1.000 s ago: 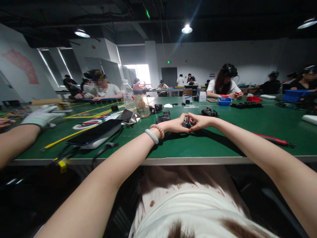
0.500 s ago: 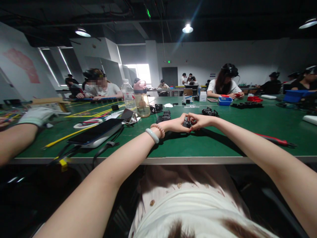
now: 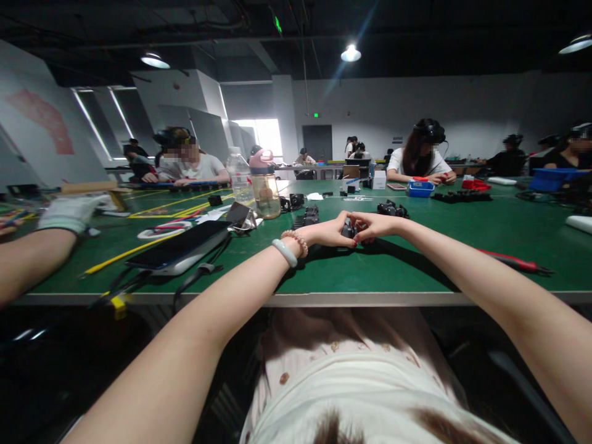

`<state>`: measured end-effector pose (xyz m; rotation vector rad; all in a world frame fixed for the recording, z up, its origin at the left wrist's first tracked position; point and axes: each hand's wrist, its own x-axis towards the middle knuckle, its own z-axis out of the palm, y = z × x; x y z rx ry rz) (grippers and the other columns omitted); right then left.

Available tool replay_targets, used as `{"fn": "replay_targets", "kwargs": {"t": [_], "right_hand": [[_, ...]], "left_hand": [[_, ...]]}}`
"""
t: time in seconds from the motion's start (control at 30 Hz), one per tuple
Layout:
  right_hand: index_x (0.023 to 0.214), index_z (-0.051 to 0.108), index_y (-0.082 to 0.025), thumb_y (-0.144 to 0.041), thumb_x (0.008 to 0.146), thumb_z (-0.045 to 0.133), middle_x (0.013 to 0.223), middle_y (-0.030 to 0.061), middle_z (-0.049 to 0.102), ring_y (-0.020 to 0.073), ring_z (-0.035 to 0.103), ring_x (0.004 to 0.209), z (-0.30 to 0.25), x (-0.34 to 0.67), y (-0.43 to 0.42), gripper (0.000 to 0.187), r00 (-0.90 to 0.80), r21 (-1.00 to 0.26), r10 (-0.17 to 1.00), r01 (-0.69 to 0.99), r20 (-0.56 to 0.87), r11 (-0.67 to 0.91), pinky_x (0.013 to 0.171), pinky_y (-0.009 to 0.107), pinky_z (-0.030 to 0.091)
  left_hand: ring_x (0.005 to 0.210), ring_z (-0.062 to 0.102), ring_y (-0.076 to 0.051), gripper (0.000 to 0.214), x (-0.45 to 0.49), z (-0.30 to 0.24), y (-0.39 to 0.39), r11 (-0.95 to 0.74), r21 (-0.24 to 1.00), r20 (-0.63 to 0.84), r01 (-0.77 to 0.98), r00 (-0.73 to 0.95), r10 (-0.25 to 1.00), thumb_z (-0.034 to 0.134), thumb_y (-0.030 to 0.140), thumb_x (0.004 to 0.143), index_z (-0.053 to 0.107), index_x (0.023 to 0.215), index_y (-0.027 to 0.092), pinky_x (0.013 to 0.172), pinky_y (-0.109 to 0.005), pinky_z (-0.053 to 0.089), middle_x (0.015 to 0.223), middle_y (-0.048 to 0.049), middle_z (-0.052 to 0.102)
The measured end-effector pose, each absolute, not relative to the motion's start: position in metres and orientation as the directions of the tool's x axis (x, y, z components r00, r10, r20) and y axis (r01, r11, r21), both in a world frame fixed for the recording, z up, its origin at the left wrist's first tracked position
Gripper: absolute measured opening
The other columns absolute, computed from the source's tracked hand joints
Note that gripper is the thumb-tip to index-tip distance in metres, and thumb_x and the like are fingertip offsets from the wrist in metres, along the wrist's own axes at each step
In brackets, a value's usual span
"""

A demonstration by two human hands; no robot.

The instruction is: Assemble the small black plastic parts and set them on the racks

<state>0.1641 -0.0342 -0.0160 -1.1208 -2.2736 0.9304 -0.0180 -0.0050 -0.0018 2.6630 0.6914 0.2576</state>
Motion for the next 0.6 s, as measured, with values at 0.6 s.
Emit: {"fn": "replay_targets", "kwargs": {"t": [0.6], "right_hand": [[0.121, 0.020, -0.024, -0.022, 0.067, 0.056, 0.072, -0.0031, 0.049, 0.0063, 0.051, 0.050, -0.0172, 0.1638, -0.0324, 0.064, -0.588, -0.709, 0.805, 0.534, 0.079, 0.460, 0.045, 0.018, 0.045]], "left_hand": [[0.090, 0.049, -0.020, 0.072, -0.0161, 0.0007, -0.0082, -0.806, 0.373, 0.062, 0.460, 0.854, 0.516, 0.053, 0.048, 0.056, 0.023, 0.113, 0.015, 0.074, -0.027, 0.039, 0.104, -0.0078, 0.047]]}}
